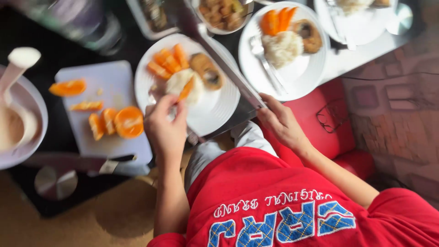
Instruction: Serving rice, fried fish, meat stew, and sliced oranges onto three separate plates at a table.
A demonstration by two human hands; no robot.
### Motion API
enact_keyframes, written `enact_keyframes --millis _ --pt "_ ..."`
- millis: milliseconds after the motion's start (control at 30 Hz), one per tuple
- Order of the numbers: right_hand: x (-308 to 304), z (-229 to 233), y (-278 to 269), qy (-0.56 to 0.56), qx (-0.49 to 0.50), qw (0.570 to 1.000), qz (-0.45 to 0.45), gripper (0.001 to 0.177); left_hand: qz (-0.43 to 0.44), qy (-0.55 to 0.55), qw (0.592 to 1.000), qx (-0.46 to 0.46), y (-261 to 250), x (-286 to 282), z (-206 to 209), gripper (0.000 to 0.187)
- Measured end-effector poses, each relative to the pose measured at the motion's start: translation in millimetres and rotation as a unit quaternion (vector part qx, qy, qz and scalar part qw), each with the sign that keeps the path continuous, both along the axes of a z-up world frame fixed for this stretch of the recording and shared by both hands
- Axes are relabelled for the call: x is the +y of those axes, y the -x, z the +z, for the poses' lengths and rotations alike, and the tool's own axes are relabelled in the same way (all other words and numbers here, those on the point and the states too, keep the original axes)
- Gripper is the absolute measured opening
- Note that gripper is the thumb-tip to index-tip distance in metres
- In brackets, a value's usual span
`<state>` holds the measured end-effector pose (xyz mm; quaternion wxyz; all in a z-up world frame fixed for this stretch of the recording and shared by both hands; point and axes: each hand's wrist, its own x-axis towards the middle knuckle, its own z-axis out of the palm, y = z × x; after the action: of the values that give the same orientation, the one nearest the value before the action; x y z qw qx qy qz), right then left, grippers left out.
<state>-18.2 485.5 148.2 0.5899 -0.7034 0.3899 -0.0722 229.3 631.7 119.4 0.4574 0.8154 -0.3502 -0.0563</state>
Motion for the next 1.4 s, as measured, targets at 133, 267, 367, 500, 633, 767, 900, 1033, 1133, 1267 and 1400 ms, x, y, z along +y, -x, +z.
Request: enact_keyframes --millis 133,267,367,500,633,767,900,1033,1133,1267,1400 --pt "-47.4 -4.6 58.6 -0.015 -0.025 0.989 -0.142 0.043 -0.170 0.020 0.985 -0.034 19.9 -127.2 -3.4 0.010" --pt "-103.9 -7.5 116.6 -0.009 -0.058 0.968 -0.242 0.040 -0.245 0.070 0.967 -0.018 48.8 -274.0 -23.3 0.008" --pt "-151.0 -6.6 159.6 0.012 -0.090 0.949 -0.303 0.040 -0.295 0.090 0.949 -0.064 83.9 -389.0 -37.0 0.005" --pt "-217.5 -11.2 211.8 -0.011 -0.104 0.932 -0.347 0.042 -0.316 0.101 0.938 -0.098 138.0 -517.5 -67.0 0.007" --pt "-273.8 -21.5 253.0 -0.011 -0.116 0.934 -0.337 0.043 -0.328 0.090 0.931 -0.130 175.6 -600.4 -84.0 0.004" --pt "-313.8 -27.0 277.8 -0.005 -0.081 0.940 -0.333 0.042 -0.349 0.064 0.921 -0.160 190.7 -652.6 -97.0 0.003" --pt "-340.6 -31.9 289.7 -0.022 -0.089 0.942 -0.323 0.043 -0.389 0.003 0.899 -0.201 193.9 -687.2 -110.4 0.010" --pt "-355.4 -36.6 295.1 -0.009 -0.059 0.948 -0.313 0.045 -0.417 -0.051 0.876 -0.238 197.2 -710.3 -136.4 0.015" --pt "-358.8 -38.4 297.5 -0.028 -0.058 0.946 -0.319 0.046 -0.419 -0.079 0.872 -0.239 202.3 -711.5 -143.8 0.016" --pt "-361.0 -41.0 299.6 -0.036 -0.063 0.946 -0.317 0.046 -0.411 -0.102 0.876 -0.231 203.3 -710.1 -148.0 0.016" --pt "-358.9 -44.2 300.1 -0.033 -0.068 0.948 -0.310 0.047 -0.402 -0.086 0.883 -0.228 201.5 -706.1 -147.1 0.018"
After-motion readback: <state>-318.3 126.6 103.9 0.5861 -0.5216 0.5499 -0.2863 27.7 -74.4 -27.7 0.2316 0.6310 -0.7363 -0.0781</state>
